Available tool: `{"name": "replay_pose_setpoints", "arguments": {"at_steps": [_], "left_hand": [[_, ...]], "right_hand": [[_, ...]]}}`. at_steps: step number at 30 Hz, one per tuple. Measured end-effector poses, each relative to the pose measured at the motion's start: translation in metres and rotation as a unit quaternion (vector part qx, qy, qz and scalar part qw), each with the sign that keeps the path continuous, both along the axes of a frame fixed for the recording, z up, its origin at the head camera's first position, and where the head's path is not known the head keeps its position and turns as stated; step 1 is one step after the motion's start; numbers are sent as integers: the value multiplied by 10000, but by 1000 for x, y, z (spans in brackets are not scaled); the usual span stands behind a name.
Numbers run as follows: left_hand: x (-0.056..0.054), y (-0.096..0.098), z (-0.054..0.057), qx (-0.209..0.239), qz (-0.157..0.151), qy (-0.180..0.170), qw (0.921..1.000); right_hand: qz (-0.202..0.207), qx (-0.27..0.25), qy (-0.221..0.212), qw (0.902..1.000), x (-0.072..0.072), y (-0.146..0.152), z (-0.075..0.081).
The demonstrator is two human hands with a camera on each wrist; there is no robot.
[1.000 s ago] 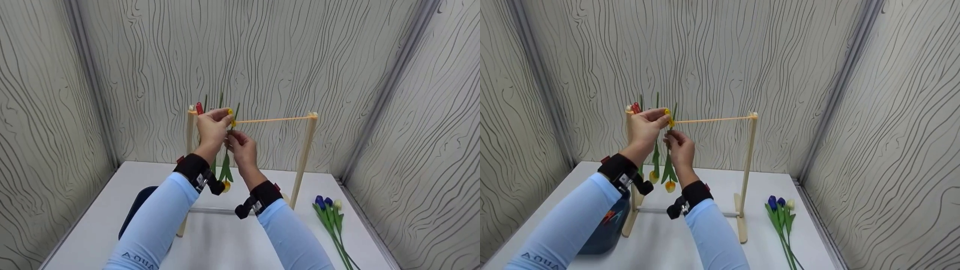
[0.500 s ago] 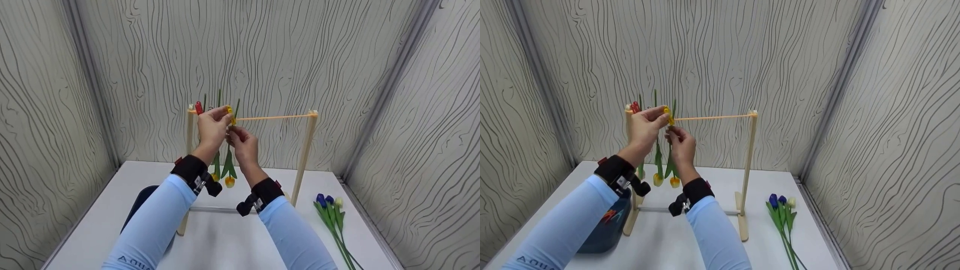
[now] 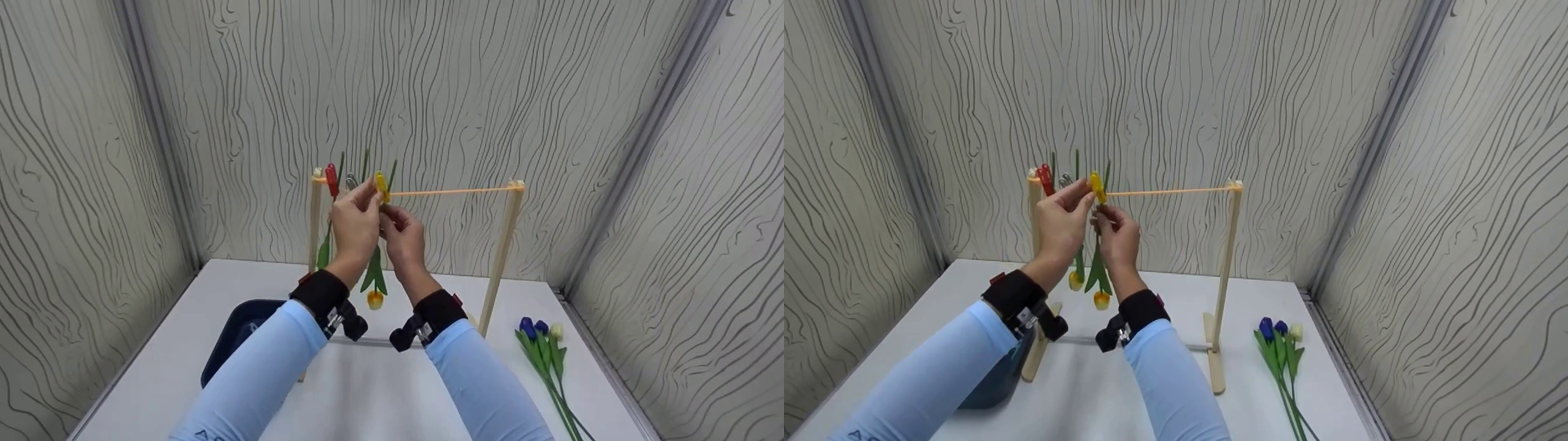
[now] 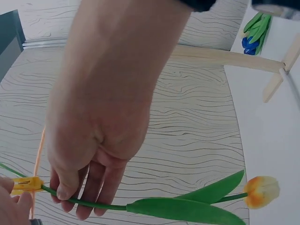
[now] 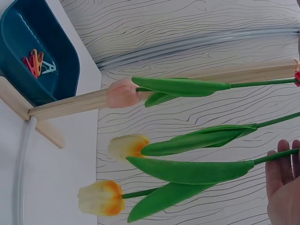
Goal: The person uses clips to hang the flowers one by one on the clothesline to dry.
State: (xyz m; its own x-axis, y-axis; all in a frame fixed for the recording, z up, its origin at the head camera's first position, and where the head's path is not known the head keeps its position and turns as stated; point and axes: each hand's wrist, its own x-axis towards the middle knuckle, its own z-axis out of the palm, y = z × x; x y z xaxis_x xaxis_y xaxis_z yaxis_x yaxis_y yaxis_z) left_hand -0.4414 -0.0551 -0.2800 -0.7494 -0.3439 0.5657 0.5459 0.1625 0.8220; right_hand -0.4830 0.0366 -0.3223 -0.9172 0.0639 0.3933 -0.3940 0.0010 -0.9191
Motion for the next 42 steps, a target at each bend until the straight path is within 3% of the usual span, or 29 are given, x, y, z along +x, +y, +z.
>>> {"name": "replay_pose_setpoints", "arguments": {"at_steps": [8, 20, 30, 34, 39, 42], "left_hand": [[9, -7, -29, -153, 130, 302, 9993], [10, -25, -66, -641, 103, -128, 9978], [14, -33, -73, -638, 46, -259, 9976], [14, -37, -74, -641, 24, -148, 9978], [14, -44, -79, -667, 20, 109, 9977], [18, -49, -80, -655, 59, 114, 9978]], "right_hand": [[66, -91, 99, 9999, -1, 3, 1], [111, 169, 88, 9998, 0, 9, -2], [-221, 937, 12, 9954, 6, 21, -8], [-244, 1281, 157, 9913, 10, 32, -10], [-314, 1874, 726, 9791, 14, 55, -13], [-419, 2348, 1378, 9613, 18, 75, -13]]}}
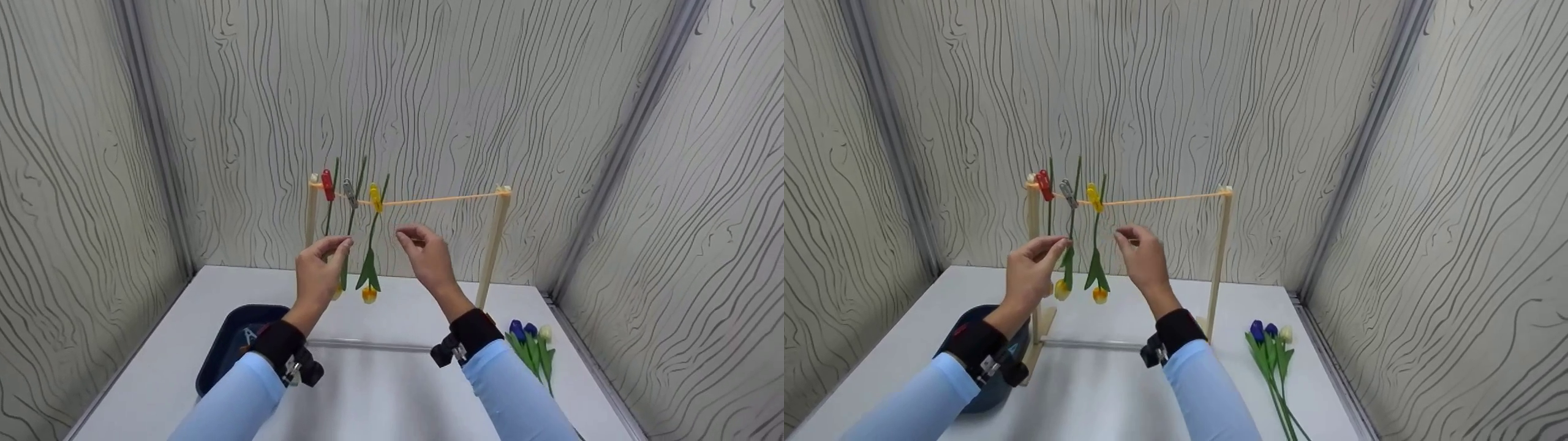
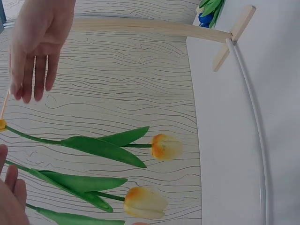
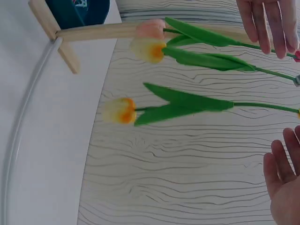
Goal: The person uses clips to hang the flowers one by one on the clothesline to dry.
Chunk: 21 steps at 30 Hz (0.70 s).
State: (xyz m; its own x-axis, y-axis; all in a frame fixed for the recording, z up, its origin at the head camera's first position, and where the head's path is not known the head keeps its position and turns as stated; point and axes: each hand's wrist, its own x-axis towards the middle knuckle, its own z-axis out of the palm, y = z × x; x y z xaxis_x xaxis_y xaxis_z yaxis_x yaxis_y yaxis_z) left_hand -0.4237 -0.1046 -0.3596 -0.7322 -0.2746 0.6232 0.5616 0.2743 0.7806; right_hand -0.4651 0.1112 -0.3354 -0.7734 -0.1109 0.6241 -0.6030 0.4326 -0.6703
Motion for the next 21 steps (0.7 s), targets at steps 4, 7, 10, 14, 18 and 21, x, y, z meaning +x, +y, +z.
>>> {"name": "replay_pose_setpoints", "arguments": {"at_steps": [4, 7, 10, 14, 18, 21], "left_hand": [[4, -12, 0, -100, 242, 102, 9996], [6, -25, 0, -125, 422, 300, 9986], [10, -44, -1, -87, 569, 406, 9975], [11, -74, -9, -191, 888, 429, 9949], [9, -106, -28, -273, 1291, 121, 9912], [9, -127, -48, -277, 1428, -304, 9889]], "right_hand": [[-5, 646, 1322, 9891, 4, 35, 0], [-13, 859, 2286, 9697, 3, 68, -4], [-225, 849, 2795, 9561, 3, 105, -10], [-918, 711, 2574, 9593, 4, 161, -23], [-1886, 632, 1456, 9691, 7, 215, -49], [-2557, 746, 359, 9632, 12, 248, -76]]}}
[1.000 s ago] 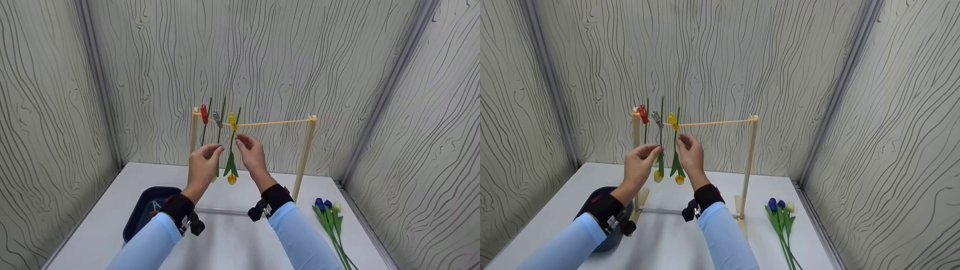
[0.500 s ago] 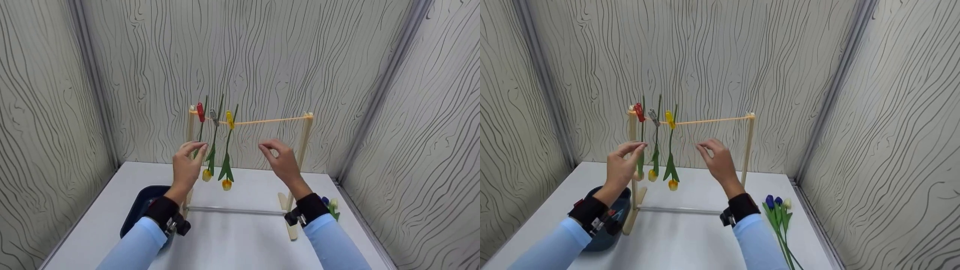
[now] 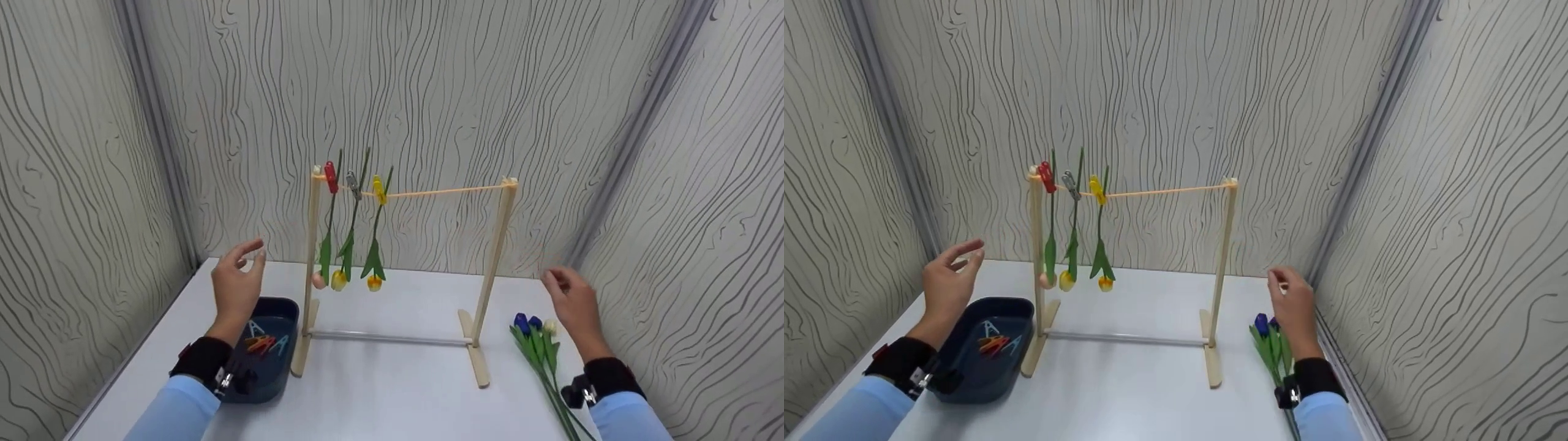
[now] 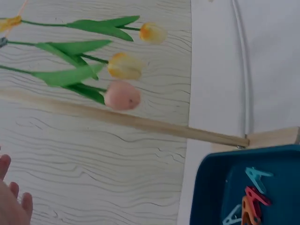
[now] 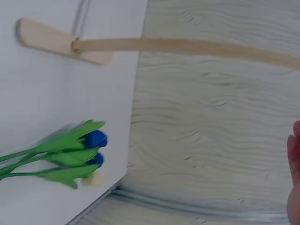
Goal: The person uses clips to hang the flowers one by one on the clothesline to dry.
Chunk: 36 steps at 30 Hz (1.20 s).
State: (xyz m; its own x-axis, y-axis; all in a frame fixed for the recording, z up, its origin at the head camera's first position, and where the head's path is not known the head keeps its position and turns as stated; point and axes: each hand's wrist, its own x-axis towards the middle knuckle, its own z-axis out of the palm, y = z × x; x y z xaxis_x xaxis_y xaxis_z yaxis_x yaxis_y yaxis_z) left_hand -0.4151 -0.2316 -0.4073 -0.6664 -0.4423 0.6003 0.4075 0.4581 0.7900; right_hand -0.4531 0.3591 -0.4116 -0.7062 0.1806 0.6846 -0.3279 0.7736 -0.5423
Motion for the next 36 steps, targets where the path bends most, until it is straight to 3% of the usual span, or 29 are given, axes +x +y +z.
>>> {"name": "replay_pose_setpoints", "arguments": {"at_steps": [4, 7, 10, 14, 19, 25, 29, 36], "left_hand": [[0, -19, -28, -12, 40, -710, 9975], [2, -27, -48, -144, 25, -1354, 9907], [3, -31, -67, -341, -99, -1947, 9802], [3, -29, -89, -718, -288, -2535, 9642], [4, -24, -114, -1316, -279, -2820, 9499], [4, -18, -139, -1593, -342, -3303, 9297], [0, -9, -150, -1626, -412, -3427, 9244], [-6, 4, -164, -1853, -362, -3339, 9235]], "right_hand": [[-440, -106, -1339, 9900, 7, 33, -40], [-493, -91, -2285, 9722, 12, 51, -68], [-536, 88, -2883, 9560, 17, 65, -94], [-654, 455, -3206, 9439, 25, 76, -121], [-510, 673, -3699, 9252, 37, 81, -145], [-298, 664, -3914, 9173, 40, 81, -161], [-366, 647, -3993, 9138, 37, 83, -166], [-397, 756, -3947, 9148, 37, 87, -175]]}}
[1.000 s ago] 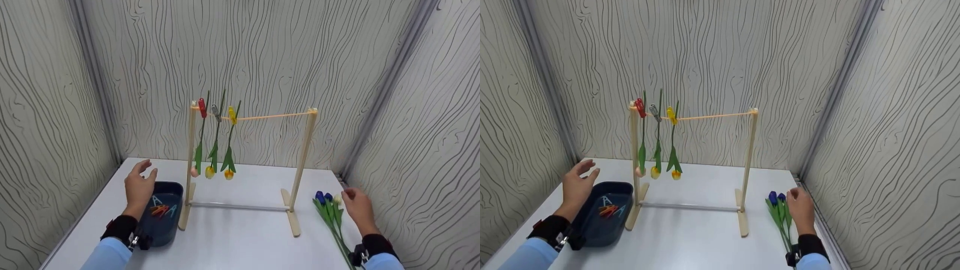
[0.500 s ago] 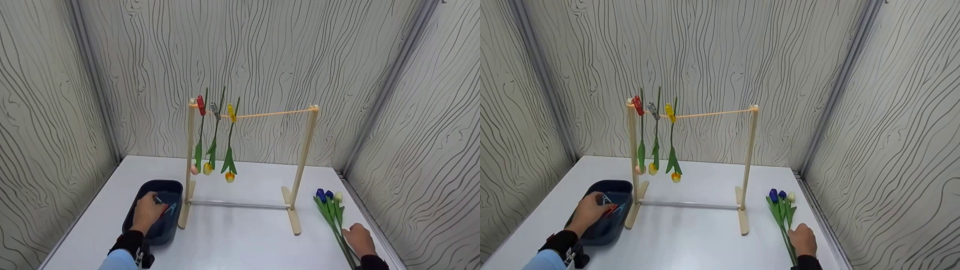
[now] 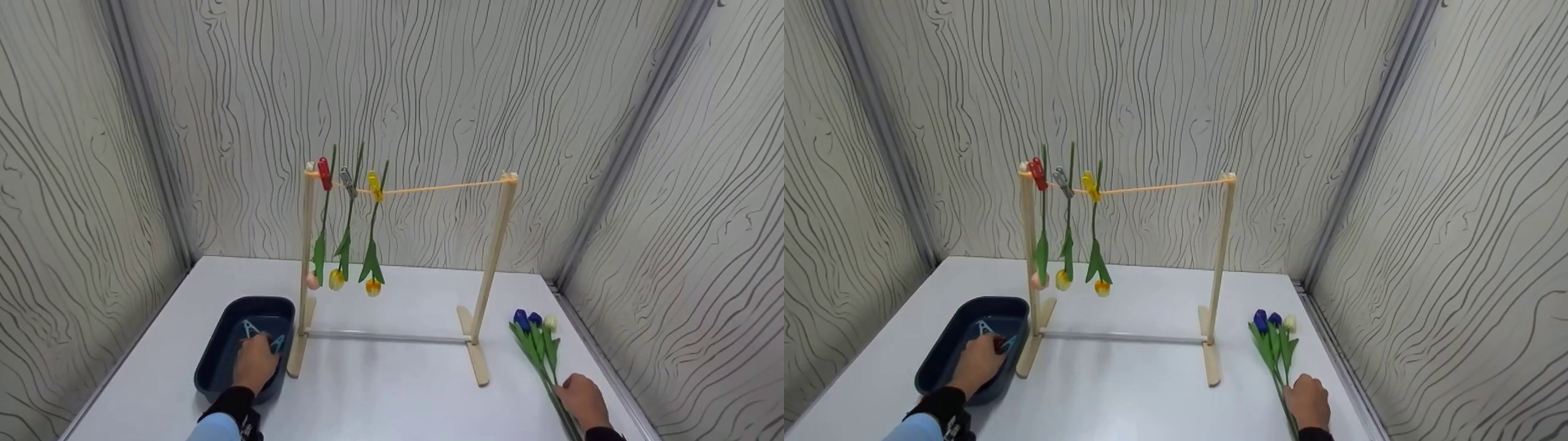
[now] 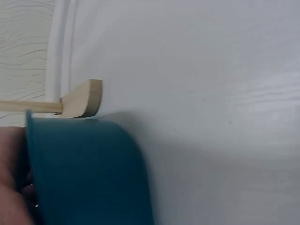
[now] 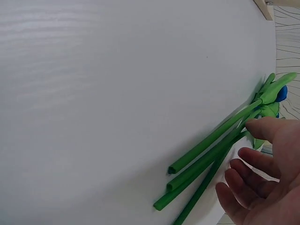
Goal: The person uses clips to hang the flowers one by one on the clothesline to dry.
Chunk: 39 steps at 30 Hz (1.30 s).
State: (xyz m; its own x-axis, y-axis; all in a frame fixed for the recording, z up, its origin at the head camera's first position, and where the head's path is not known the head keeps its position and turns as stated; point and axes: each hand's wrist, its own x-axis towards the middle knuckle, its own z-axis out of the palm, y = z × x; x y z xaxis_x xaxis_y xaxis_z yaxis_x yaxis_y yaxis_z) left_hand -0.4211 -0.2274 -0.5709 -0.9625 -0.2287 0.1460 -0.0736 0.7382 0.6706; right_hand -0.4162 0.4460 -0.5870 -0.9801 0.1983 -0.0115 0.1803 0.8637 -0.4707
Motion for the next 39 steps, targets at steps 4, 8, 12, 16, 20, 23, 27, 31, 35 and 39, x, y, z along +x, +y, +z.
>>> {"name": "replay_pose_setpoints", "arguments": {"at_steps": [4, 8, 12, 16, 20, 23, 27, 31, 35, 39], "left_hand": [[0, 3, -2, -174, 46, 110, 9998], [0, 3, -1, -335, 50, 225, 9992], [1, 1, -6, -413, 56, 433, 9982], [2, 1, -11, -493, 72, 605, 9969], [2, 2, -12, -732, 137, 749, 9944], [1, 3, -11, -858, 188, 742, 9934], [0, 2, -7, -764, 217, 481, 9957], [-1, -1, -2, -413, 246, 97, 9988], [-3, -3, -1, -254, 209, 49, 9994], [-6, -5, -3, -374, 264, 56, 9989]], "right_hand": [[-36, -72, -39, 10000, 6, -6, 1], [-112, -311, -211, 9992, 5, -6, -1], [-13, -497, -368, 9981, 3, -4, -8], [77, -645, -452, 9969, 4, -2, -11], [131, -700, -457, 9964, 7, -2, -8], [213, -660, -485, 9964, 10, -2, -6], [286, -647, -565, 9959, 11, -4, -5], [306, -759, -654, 9945, 12, -5, -4], [282, -881, -730, 9930, 11, -5, -4], [304, -862, -780, 9928, 11, -2, -2]]}}
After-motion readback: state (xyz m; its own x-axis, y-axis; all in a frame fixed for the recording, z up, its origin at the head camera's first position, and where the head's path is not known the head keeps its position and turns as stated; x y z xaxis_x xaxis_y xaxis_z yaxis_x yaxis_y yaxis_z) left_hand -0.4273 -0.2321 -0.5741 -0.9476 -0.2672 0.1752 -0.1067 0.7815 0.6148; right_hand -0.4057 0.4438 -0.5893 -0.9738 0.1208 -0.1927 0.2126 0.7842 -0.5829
